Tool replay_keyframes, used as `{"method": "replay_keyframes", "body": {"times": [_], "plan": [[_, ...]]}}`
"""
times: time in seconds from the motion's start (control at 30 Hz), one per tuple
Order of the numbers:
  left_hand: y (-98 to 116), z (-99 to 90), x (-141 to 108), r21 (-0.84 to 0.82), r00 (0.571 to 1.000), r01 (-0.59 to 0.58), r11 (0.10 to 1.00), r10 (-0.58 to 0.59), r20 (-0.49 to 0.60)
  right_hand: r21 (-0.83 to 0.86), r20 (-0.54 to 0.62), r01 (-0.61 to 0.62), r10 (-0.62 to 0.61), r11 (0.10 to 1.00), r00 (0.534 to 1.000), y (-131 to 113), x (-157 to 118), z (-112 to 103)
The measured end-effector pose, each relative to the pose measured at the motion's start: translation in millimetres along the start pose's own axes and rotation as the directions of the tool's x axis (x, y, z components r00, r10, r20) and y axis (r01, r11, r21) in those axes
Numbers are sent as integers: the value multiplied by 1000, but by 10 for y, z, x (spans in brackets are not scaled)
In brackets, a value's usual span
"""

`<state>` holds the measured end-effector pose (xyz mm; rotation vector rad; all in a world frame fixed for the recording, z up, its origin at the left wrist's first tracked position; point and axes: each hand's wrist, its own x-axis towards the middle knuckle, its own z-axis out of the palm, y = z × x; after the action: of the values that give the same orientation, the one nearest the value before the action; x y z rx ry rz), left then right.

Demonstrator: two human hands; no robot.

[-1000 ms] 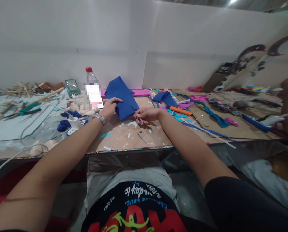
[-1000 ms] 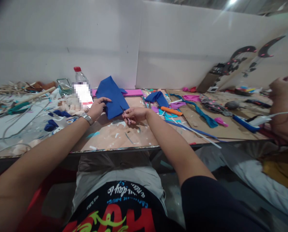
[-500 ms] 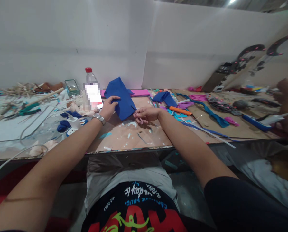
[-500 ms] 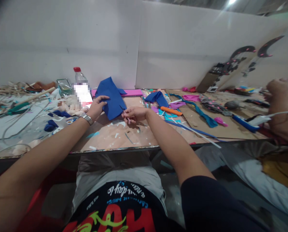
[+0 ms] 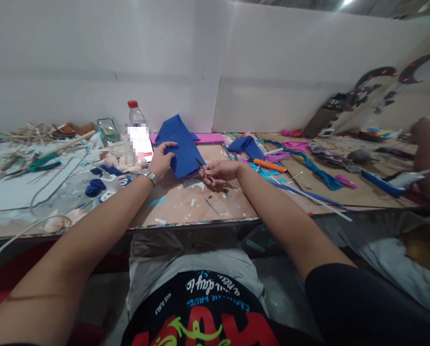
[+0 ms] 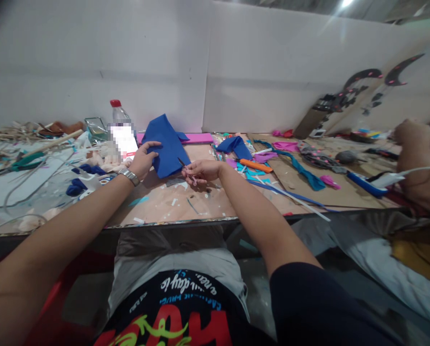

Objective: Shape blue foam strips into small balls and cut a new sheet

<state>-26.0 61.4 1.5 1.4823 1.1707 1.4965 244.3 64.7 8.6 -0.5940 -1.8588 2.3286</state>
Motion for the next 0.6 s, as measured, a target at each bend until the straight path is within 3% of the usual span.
{"method": "replay_keyframes", "body": {"times": [0.6], "plan": [[-20, 1, 17, -33, 999, 26, 999, -25, 19, 3, -29, 40, -40, 999, 999, 11, 24, 9]]}}
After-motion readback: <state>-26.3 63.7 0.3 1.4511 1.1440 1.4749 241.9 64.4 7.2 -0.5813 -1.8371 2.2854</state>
